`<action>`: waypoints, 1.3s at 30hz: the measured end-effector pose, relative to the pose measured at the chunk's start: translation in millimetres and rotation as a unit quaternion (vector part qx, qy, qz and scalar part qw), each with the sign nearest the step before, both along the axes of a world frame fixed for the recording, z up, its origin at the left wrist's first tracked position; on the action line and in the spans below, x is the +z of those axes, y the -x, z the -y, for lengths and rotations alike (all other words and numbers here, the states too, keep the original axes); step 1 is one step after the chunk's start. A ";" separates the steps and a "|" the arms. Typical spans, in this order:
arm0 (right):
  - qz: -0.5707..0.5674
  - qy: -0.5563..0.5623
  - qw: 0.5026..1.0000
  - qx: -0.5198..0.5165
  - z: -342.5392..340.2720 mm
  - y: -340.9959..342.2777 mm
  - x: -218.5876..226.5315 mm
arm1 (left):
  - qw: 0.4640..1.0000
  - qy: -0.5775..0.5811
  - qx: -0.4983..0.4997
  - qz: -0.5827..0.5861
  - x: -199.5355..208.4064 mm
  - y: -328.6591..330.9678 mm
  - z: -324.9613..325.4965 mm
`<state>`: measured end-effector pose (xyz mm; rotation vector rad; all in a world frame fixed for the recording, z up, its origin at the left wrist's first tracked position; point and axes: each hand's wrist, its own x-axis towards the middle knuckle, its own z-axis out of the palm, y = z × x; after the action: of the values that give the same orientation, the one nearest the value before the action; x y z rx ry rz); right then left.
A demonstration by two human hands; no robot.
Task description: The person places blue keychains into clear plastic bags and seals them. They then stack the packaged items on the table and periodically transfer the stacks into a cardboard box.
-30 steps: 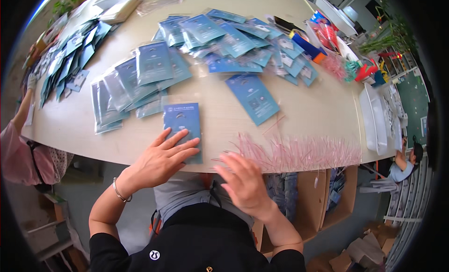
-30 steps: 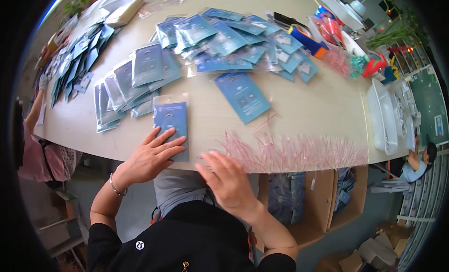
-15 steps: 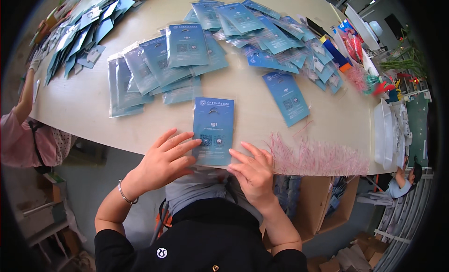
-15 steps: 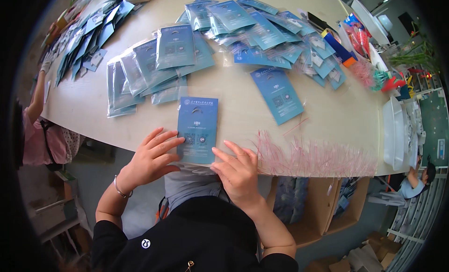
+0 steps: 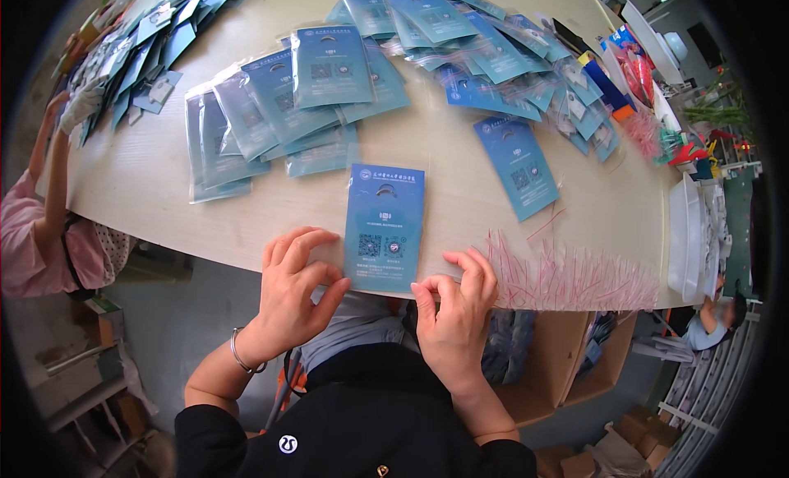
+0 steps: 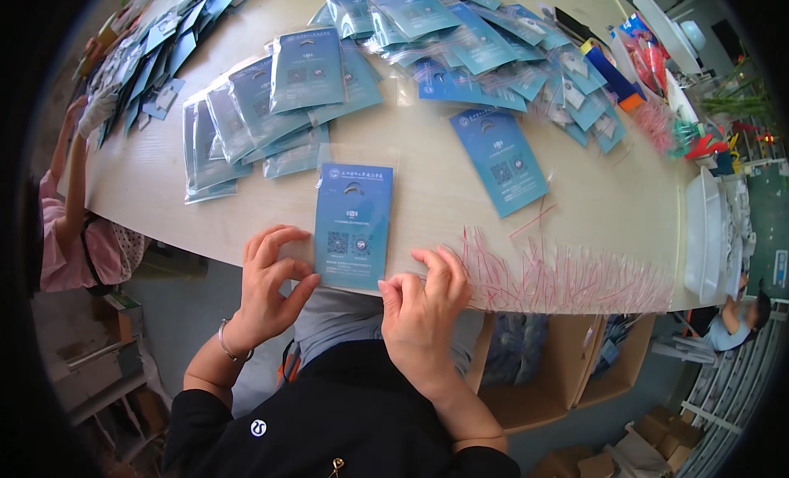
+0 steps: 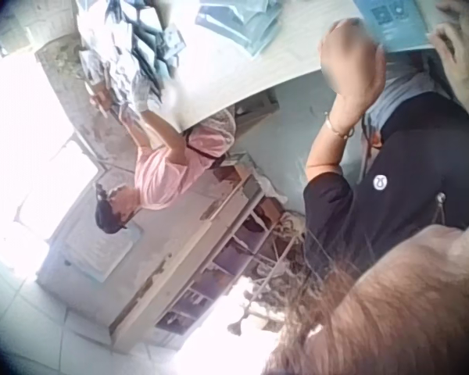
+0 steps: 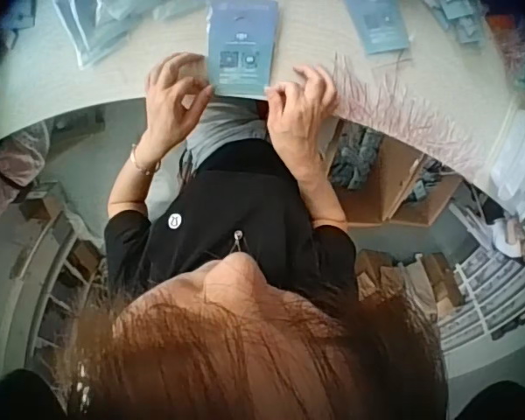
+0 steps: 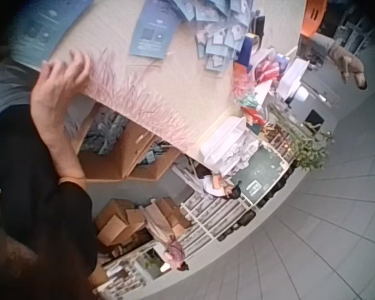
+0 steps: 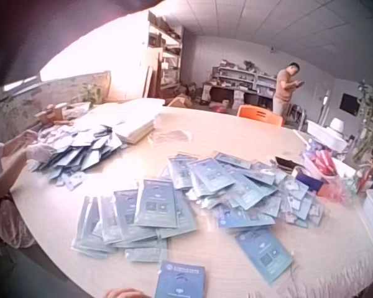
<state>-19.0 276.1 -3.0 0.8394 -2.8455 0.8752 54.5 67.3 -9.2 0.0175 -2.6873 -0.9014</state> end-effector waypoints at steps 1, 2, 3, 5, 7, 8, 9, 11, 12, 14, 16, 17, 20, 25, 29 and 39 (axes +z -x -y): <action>0.001 -0.005 1.000 -0.004 0.7 0.1 0.5 | 1.000 0.000 0.004 0.004 0.6 0.2 -0.8; 0.002 -0.011 1.000 -0.007 1.6 0.1 1.1 | 1.000 0.000 0.008 0.008 1.1 0.2 -1.6; 0.001 -0.014 1.000 -0.011 2.9 -0.3 2.2 | 1.000 0.000 0.012 0.013 1.6 0.1 -2.3; -0.004 -0.022 1.000 -0.018 4.9 -0.1 3.2 | 1.000 -0.007 0.022 0.013 1.0 0.3 -4.5; 0.003 -0.008 1.000 -0.025 4.7 0.6 2.2 | 0.999 -0.002 0.036 0.016 2.0 1.0 -7.6; 0.006 -0.001 1.000 -0.028 4.6 0.8 1.7 | 0.999 0.005 0.045 0.019 3.8 1.8 -10.2; 0.009 0.006 0.999 -0.030 4.5 1.1 0.9 | 0.998 0.013 0.053 0.022 4.7 2.4 -13.1; 0.011 0.021 0.999 -0.034 4.9 2.5 -0.5 | 0.995 -0.015 0.098 0.014 4.0 1.2 -21.7; 0.011 0.027 0.999 -0.040 4.6 2.4 -1.0 | 0.992 -0.029 0.120 0.009 2.7 0.5 -24.3; 0.008 0.044 0.998 -0.051 5.3 1.4 -1.8 | 0.998 0.059 -0.029 -0.025 -2.0 0.5 -23.7; -0.037 0.062 0.996 -0.046 7.0 -0.8 -9.5 | 0.979 0.135 -0.154 -0.008 -9.8 4.8 -26.0; -0.062 0.072 0.995 -0.042 7.2 -1.0 -13.3 | 0.975 0.166 -0.151 -0.001 -13.0 5.4 -30.5; -0.173 0.019 0.984 0.026 4.3 -2.2 -18.9 | 0.959 0.242 -0.149 -0.014 -13.1 3.9 -33.6; -0.113 0.126 0.984 0.052 -13.9 11.5 24.0 | 0.945 0.188 -0.200 -0.177 -14.1 -4.2 -5.6; -0.103 0.215 0.969 0.059 2.2 67.6 62.7 | 0.904 0.263 -0.141 -0.305 40.7 1.0 23.7; 0.089 -0.117 0.987 -0.061 204.9 179.7 17.1 | 0.960 0.172 0.185 -0.120 21.0 74.5 100.9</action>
<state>-198.8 71.2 14.2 0.6229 -3.1634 0.6400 -20.0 -33.7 11.8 0.3033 -2.4576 -0.2975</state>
